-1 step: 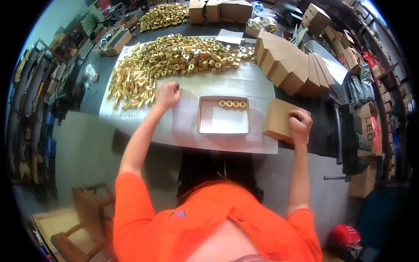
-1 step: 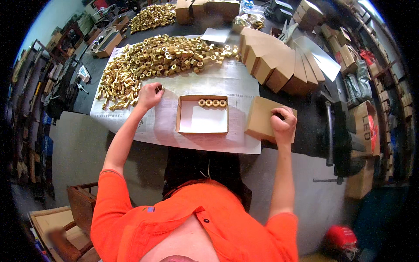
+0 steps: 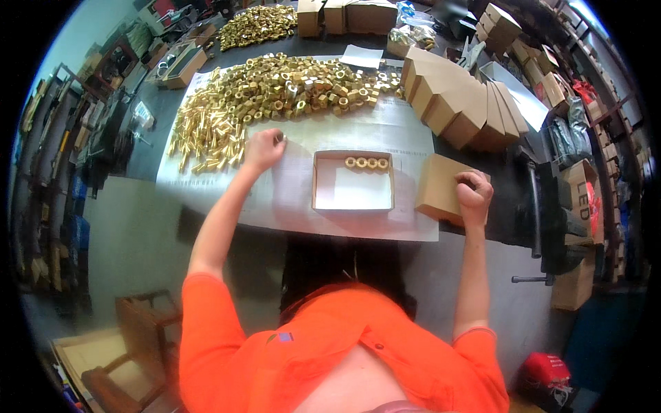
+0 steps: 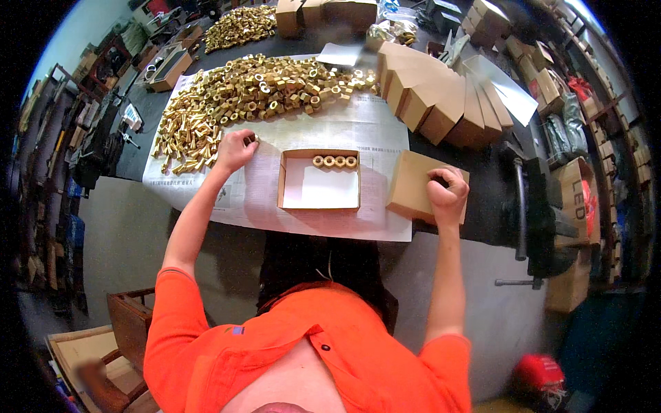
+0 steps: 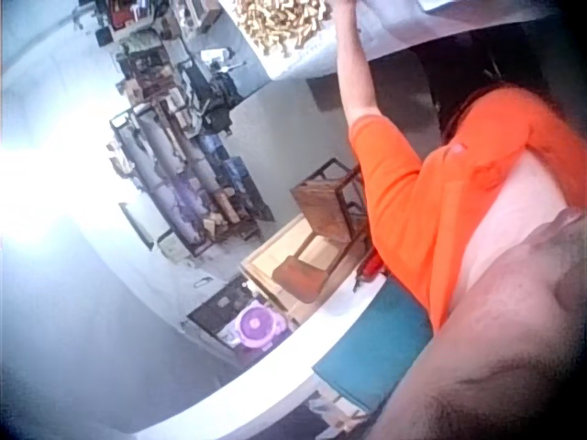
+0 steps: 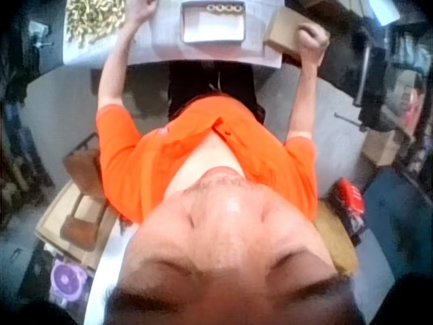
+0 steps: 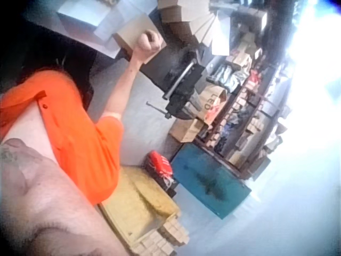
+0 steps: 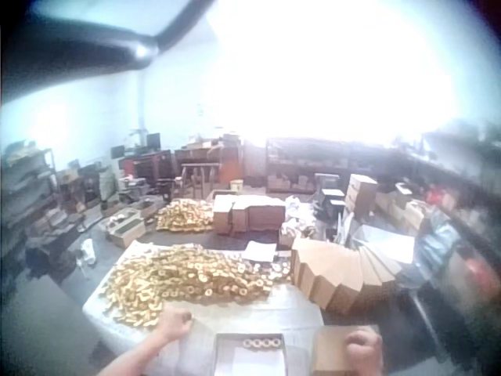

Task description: The person picks small brass fittings from a large pile on a table and places them one by one into a small cardboard box. The person repeats this action continuously, filling the box with the fittings.

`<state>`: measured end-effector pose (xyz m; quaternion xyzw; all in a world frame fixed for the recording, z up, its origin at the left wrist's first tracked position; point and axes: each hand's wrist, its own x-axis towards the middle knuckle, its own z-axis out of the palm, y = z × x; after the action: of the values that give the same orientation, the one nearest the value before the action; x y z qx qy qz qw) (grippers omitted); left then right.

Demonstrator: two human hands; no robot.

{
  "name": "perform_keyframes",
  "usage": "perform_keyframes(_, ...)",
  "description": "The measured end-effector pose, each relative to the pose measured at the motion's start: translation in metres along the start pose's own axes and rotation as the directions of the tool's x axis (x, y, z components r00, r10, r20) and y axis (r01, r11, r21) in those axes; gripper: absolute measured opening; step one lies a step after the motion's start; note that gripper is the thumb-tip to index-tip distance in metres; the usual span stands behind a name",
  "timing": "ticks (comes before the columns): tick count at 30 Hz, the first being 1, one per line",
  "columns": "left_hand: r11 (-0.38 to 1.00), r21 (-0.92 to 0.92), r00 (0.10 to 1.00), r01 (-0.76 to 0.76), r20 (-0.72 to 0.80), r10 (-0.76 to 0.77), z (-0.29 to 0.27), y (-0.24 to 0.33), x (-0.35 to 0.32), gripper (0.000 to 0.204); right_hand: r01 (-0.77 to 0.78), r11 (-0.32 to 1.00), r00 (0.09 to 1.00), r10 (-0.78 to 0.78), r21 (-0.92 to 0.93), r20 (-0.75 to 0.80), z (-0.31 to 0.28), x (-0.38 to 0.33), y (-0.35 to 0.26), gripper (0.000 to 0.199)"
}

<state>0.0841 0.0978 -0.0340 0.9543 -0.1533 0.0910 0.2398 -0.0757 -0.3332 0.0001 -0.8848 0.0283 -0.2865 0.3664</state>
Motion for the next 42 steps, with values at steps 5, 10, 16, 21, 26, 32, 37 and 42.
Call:
perform_keyframes(5,0.933,-0.346,0.988,-0.096,0.084,0.133,-0.028,0.061,-0.009,0.018,0.006,1.0,1.0,-0.006,-0.031,-0.013,0.0,-0.003,0.003,0.019)
perform_keyframes(10,0.938,-0.08,0.931,-0.336,0.12,0.344,-0.008,0.109,-0.026,0.012,-0.001,1.0,1.0,0.001,-0.028,-0.003,-0.002,-0.001,-0.001,0.02)
perform_keyframes(16,0.915,0.141,0.914,-0.379,0.214,0.346,0.014,0.112,-0.023,0.011,-0.012,0.999,1.0,0.013,-0.037,0.024,-0.003,-0.002,-0.001,0.022)
perform_keyframes(21,0.881,0.14,0.891,-0.453,0.114,0.44,0.029,0.11,-0.024,0.007,0.009,1.0,1.0,-0.008,-0.02,0.007,-0.002,-0.002,0.0,0.019)
perform_keyframes(26,0.872,0.171,0.886,-0.459,0.162,0.435,0.032,0.111,-0.024,0.008,0.003,1.0,1.0,-0.003,-0.021,0.004,0.0,-0.001,0.004,0.017)
perform_keyframes(32,0.876,0.165,0.882,-0.453,0.226,0.413,0.026,0.11,-0.021,0.011,0.008,0.999,1.0,-0.007,-0.046,0.009,-0.002,-0.001,0.001,0.018)
perform_keyframes(37,0.943,-0.149,0.955,-0.297,-0.069,0.29,-0.01,0.104,-0.005,0.013,-0.007,1.0,1.0,0.007,-0.027,0.013,-0.002,-0.003,0.008,0.02)
perform_keyframes(42,0.999,-0.035,0.989,0.002,-0.149,-0.007,-0.012,0.027,0.036,0.018,-0.073,0.997,0.997,0.073,0.011,0.036,0.0,-0.002,0.01,0.019)
